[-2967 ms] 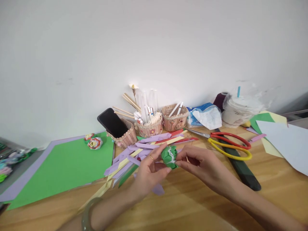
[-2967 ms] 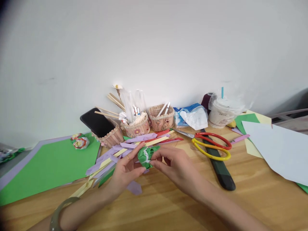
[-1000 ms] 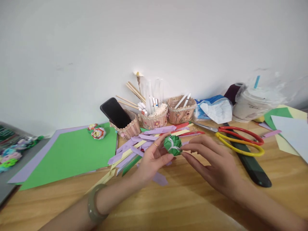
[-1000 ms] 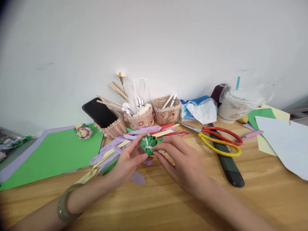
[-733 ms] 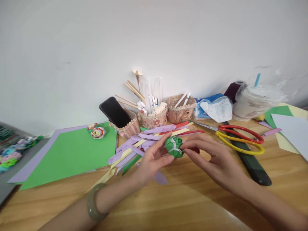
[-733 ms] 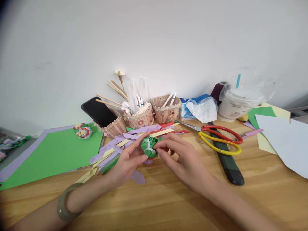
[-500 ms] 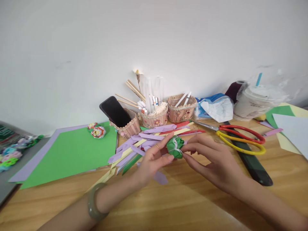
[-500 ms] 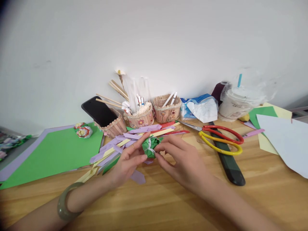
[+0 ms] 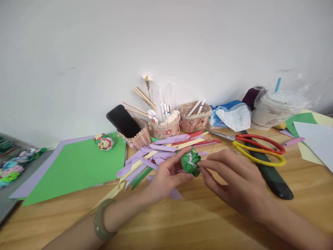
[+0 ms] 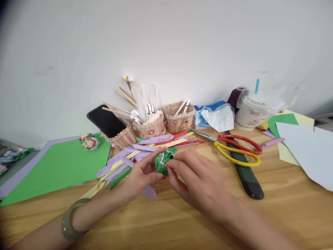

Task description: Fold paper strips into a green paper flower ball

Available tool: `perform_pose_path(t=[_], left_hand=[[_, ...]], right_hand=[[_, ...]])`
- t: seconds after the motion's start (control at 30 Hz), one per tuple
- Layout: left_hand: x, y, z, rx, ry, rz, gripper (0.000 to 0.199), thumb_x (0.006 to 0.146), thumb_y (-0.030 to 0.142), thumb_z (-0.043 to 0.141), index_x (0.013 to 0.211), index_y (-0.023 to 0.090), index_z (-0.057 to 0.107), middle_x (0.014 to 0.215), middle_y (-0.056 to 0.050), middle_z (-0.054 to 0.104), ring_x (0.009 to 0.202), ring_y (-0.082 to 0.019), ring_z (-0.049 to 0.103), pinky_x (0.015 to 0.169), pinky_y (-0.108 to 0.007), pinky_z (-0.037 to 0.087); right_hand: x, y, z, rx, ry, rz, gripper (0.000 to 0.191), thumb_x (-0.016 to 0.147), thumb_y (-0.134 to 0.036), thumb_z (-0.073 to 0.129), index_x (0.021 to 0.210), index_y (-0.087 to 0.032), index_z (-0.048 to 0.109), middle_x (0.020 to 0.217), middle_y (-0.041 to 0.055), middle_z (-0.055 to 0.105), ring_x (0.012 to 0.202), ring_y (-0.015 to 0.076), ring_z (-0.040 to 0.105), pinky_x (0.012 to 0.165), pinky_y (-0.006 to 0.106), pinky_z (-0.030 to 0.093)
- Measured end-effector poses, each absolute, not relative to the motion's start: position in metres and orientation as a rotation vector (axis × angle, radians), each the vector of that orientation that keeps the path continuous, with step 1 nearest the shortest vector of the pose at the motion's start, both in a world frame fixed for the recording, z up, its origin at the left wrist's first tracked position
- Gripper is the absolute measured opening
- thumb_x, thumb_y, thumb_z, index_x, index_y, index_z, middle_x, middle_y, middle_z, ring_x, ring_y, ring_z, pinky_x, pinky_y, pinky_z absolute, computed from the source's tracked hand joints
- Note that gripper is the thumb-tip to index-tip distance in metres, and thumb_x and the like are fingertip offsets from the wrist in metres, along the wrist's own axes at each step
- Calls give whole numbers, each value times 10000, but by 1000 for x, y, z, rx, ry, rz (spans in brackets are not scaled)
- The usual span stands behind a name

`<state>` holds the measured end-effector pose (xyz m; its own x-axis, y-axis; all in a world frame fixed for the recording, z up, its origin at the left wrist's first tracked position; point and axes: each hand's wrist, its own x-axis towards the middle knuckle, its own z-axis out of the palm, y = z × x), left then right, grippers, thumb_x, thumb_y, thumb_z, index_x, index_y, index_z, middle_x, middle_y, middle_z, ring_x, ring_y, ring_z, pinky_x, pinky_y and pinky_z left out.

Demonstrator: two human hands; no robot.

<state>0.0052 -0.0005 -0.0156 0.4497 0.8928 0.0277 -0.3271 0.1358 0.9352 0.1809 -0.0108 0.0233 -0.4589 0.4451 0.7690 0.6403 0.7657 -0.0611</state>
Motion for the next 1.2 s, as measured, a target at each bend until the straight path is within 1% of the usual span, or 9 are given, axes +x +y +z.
perform_pose_path(t=[0.17, 0.4, 0.57, 0.73, 0.8, 0.9, 0.97, 1.03, 1.2], left_hand=[[3, -1, -13, 943, 596, 945, 591, 672, 228, 710, 1217, 325, 501, 1062, -15, 618, 850, -138, 591, 703, -245, 486], [5, -1, -12, 853, 560, 996, 426, 675, 233, 709, 1062, 252, 532, 914, -8, 627, 722, -122, 625, 632, -242, 505], [4, -1, -12, 845, 648, 1009, 439, 677, 248, 703, 1074, 241, 517, 1035, -30, 592, 796, -149, 621, 649, -260, 496], [4, 1, -13, 837, 646, 1021, 420, 719, 252, 665, 1113, 253, 520, 1055, -32, 592, 778, -141, 630, 645, -256, 491], [4, 1, -14, 830, 631, 1027, 446, 720, 243, 666, 1138, 266, 516, 1043, -30, 604, 782, -137, 626, 641, -247, 492], [5, 1, -13, 828, 623, 1017, 481, 693, 256, 690, 1143, 265, 521, 1018, -35, 624, 832, -165, 623, 672, -267, 501], [5, 1, -12, 833, 633, 1016, 461, 675, 258, 705, 1108, 258, 547, 1034, -37, 626, 917, -189, 607, 718, -277, 501], [5, 1, -13, 844, 642, 1017, 443, 667, 256, 712, 1086, 258, 565, 1069, -36, 618, 974, -200, 586, 738, -276, 497], [6, 3, -14, 878, 652, 1005, 445, 680, 245, 701, 1107, 267, 576, 1077, -39, 615, 978, -197, 576, 766, -297, 490]], right_hand=[[186, -9, 30, -856, -2009, 36, 155, 786, -56, 547, 872, -185, 563, 799, 35, 590, 717, 123, 571, 624, 244, 471], [186, -7, 30, -880, -2063, 262, 99, 778, -93, 563, 830, -166, 605, 790, 47, 599, 705, 137, 563, 582, 252, 471], [183, -6, 26, -897, -2096, 208, 89, 783, -105, 565, 844, -151, 609, 808, 67, 612, 724, 151, 577, 611, 271, 488], [182, -7, 20, -841, -2163, -126, 187, 758, -74, 587, 927, -147, 620, 813, 79, 633, 702, 168, 584, 596, 296, 480], [182, -7, 21, -844, -2139, -41, 169, 764, -67, 576, 901, -154, 623, 795, 66, 634, 692, 155, 585, 595, 277, 480], [181, -6, 25, -947, -2068, 373, 99, 793, -96, 548, 797, -170, 615, 739, 31, 616, 642, 119, 562, 545, 227, 469], [180, -5, 27, -1030, -2053, 530, 81, 793, -135, 559, 740, -177, 603, 702, 13, 606, 596, 110, 538, 503, 218, 450], [180, -4, 28, -1074, -2058, 568, 70, 788, -160, 571, 729, -177, 606, 690, 10, 604, 583, 112, 526, 493, 224, 439], [179, -3, 27, -1018, -2096, 496, 98, 786, -129, 557, 727, -174, 619, 685, 17, 605, 589, 113, 521, 523, 234, 438]])
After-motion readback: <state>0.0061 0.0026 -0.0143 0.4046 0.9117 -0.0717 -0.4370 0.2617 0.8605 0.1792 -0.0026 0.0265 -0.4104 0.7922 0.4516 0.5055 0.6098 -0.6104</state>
